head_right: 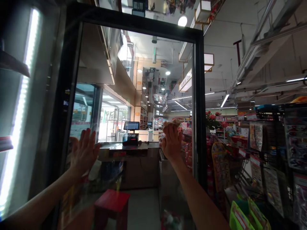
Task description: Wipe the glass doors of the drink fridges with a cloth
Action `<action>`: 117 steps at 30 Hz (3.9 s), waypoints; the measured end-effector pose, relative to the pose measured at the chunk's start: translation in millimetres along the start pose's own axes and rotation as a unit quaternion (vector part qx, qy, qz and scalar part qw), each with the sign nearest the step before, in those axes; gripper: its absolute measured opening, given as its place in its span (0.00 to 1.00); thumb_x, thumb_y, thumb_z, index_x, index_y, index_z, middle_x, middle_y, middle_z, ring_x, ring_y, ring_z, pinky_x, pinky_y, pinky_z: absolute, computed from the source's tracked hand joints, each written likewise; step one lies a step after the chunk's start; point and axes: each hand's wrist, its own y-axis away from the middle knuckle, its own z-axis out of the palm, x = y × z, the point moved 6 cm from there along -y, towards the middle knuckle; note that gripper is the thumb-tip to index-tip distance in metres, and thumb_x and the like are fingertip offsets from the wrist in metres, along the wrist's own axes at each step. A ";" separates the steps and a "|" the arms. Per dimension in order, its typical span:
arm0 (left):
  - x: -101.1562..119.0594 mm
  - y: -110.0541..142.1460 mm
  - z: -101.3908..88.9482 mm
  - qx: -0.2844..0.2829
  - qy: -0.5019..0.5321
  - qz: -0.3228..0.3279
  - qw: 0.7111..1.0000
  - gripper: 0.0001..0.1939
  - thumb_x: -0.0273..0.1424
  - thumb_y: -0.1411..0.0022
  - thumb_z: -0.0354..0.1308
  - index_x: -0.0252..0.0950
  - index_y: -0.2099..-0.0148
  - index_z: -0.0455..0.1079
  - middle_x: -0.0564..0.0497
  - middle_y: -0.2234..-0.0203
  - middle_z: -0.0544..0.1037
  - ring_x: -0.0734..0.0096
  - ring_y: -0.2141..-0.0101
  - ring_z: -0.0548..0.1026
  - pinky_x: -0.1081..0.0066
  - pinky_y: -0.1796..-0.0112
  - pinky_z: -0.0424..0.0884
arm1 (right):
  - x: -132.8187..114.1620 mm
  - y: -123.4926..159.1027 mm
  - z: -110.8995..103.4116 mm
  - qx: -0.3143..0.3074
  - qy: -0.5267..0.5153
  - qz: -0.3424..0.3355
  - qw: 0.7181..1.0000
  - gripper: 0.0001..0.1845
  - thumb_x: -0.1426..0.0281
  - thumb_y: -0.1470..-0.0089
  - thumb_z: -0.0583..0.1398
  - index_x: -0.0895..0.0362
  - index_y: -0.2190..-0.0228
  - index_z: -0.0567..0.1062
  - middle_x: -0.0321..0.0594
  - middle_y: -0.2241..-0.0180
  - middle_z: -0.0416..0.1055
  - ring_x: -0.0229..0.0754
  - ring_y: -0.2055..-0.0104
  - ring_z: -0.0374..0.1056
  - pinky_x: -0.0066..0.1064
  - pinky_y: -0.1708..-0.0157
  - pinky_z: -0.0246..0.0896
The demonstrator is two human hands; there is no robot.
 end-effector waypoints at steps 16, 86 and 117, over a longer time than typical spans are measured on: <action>44.5 32.3 17.9 0.004 -0.011 0.038 0.999 0.35 0.32 0.37 0.46 0.41 0.34 0.33 0.42 0.37 0.47 0.58 0.38 0.45 0.49 0.41 0.39 | -139.7 50.6 8.5 -0.018 -0.118 -0.183 0.976 0.25 0.66 0.45 0.50 0.51 0.45 0.62 0.36 0.42 0.60 0.42 0.37 0.46 0.40 0.38 0.35; 69.6 -32.2 21.3 0.054 -0.058 -0.003 0.997 0.28 0.36 0.39 0.47 0.31 0.39 0.53 0.36 0.39 0.53 0.49 0.38 0.45 0.44 0.43 0.47 | -15.5 5.6 28.8 0.039 -0.090 -0.045 0.994 0.29 0.67 0.43 0.48 0.54 0.40 0.52 0.46 0.38 0.50 0.46 0.35 0.43 0.49 0.39 0.33; 165.0 -106.6 53.7 -0.009 0.037 0.185 0.982 0.24 0.30 0.39 0.45 0.36 0.40 0.56 0.49 0.39 0.56 0.62 0.38 0.46 0.55 0.39 0.46 | -13.5 6.9 24.0 0.037 -0.084 -0.049 0.995 0.29 0.68 0.44 0.49 0.53 0.40 0.51 0.44 0.38 0.51 0.43 0.35 0.43 0.46 0.39 0.33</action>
